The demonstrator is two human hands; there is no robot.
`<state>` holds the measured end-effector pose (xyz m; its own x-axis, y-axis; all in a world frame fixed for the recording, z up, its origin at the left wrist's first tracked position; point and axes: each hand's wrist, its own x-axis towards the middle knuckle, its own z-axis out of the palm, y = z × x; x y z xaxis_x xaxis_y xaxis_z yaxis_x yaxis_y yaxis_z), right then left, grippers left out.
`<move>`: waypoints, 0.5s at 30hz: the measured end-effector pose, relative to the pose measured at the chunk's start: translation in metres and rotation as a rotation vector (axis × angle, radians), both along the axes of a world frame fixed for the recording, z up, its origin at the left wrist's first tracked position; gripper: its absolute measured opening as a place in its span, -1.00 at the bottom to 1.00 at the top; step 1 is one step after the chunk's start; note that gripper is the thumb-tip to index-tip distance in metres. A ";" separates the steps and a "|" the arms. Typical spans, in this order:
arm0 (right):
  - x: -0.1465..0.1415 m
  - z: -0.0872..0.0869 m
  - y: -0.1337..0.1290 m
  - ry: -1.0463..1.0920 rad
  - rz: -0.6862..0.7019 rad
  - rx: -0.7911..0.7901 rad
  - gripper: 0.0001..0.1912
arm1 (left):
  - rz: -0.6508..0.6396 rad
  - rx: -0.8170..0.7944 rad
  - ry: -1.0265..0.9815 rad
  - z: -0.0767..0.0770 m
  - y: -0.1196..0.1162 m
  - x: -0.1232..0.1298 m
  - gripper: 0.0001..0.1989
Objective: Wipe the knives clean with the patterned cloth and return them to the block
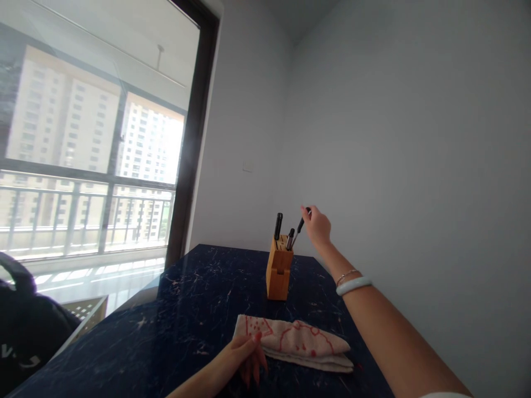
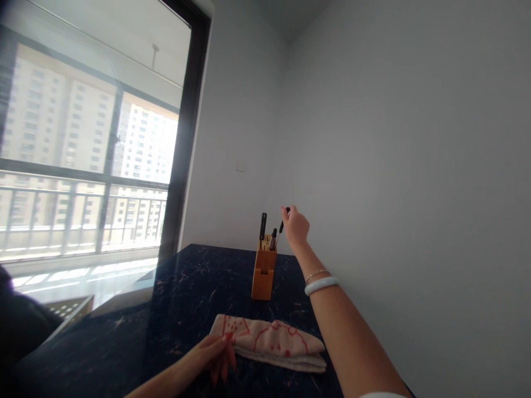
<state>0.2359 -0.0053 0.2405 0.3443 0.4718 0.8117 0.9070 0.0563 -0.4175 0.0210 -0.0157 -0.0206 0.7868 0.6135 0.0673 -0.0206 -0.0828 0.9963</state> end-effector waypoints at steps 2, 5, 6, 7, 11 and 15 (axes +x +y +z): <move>-0.012 0.020 -0.023 -0.065 -0.014 0.122 -0.63 | 0.004 -0.002 -0.010 0.002 -0.002 -0.001 -0.33; -0.038 0.025 -0.059 -0.259 0.167 0.446 -0.67 | 0.006 -0.003 -0.021 0.002 -0.002 -0.001 -0.33; -0.048 0.018 -0.069 -0.281 0.210 0.449 -0.69 | 0.003 -0.010 -0.022 0.000 0.000 0.000 -0.33; -0.057 0.006 -0.077 -0.291 0.238 0.440 -0.72 | -0.003 -0.023 -0.023 -0.001 0.002 0.001 -0.33; -0.090 -0.076 -0.084 -0.288 0.353 0.313 -0.84 | -0.001 -0.119 -0.079 -0.003 0.012 0.003 -0.34; -0.103 -0.158 -0.068 -0.247 0.477 0.101 -0.92 | -0.049 -0.239 -0.248 0.017 0.005 -0.008 -0.45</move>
